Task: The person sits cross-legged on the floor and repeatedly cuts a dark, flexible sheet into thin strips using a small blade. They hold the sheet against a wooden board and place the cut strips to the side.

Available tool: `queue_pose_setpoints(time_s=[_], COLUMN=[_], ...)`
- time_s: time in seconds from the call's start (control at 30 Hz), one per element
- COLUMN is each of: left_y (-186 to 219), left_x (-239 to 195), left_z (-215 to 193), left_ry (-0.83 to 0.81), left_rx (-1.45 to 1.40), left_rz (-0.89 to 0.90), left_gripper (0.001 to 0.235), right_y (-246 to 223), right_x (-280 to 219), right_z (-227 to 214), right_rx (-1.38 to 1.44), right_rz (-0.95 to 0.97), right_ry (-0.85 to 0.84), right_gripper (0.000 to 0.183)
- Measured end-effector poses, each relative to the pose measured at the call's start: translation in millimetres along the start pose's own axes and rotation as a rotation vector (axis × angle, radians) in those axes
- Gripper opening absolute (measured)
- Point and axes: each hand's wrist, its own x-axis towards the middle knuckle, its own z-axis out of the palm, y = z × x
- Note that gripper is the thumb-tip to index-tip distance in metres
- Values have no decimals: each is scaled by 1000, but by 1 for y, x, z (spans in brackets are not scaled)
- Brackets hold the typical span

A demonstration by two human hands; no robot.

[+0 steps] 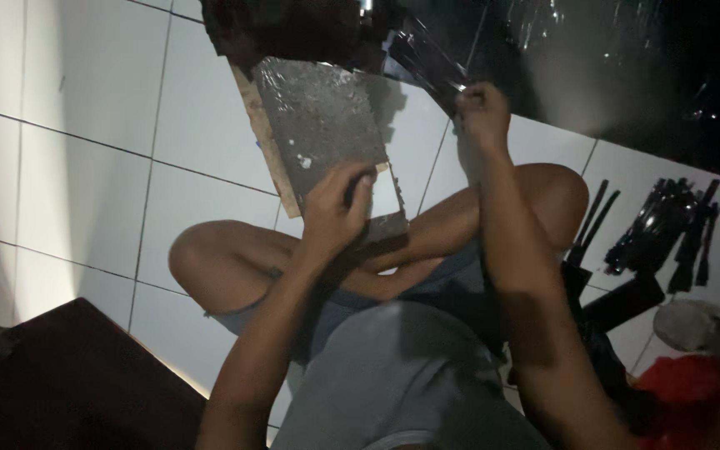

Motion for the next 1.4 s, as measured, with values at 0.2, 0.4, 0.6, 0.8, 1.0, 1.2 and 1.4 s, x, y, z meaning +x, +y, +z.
queue_pose_setpoints(time_s=[0.2, 0.4, 0.6, 0.8, 1.0, 1.2, 1.4], left_y=[9, 7, 4, -7, 8, 16, -1], left_x=[3, 4, -5, -7, -4, -7, -8], left_z=[-5, -7, -6, -9, -20, -43, -32], left_ry=[3, -76, 10, -9, 69, 100, -130], left_rx=[-17, -87, -128, -224, -140, 134, 395], left_rz=[-12, -148, -17, -63, -2, 302, 294], left_gripper=[16, 18, 17, 18, 19, 33, 28], right_y=[-24, -121, -193, -208, -211, -176, -142], right_x=[-22, -55, -60, -56, -79, -160, -204], right_z=[13, 48, 124, 144, 127, 73, 34], right_rx=[-740, -592, -817, -961, -937, -1021, -931], right_rz=[-245, -783, -1243, -1236, -1404, -1380, -1212], right_ry=[159, -50, -37, -13, -78, -364, -496], right_gripper=[19, 23, 32, 30, 22, 31, 37])
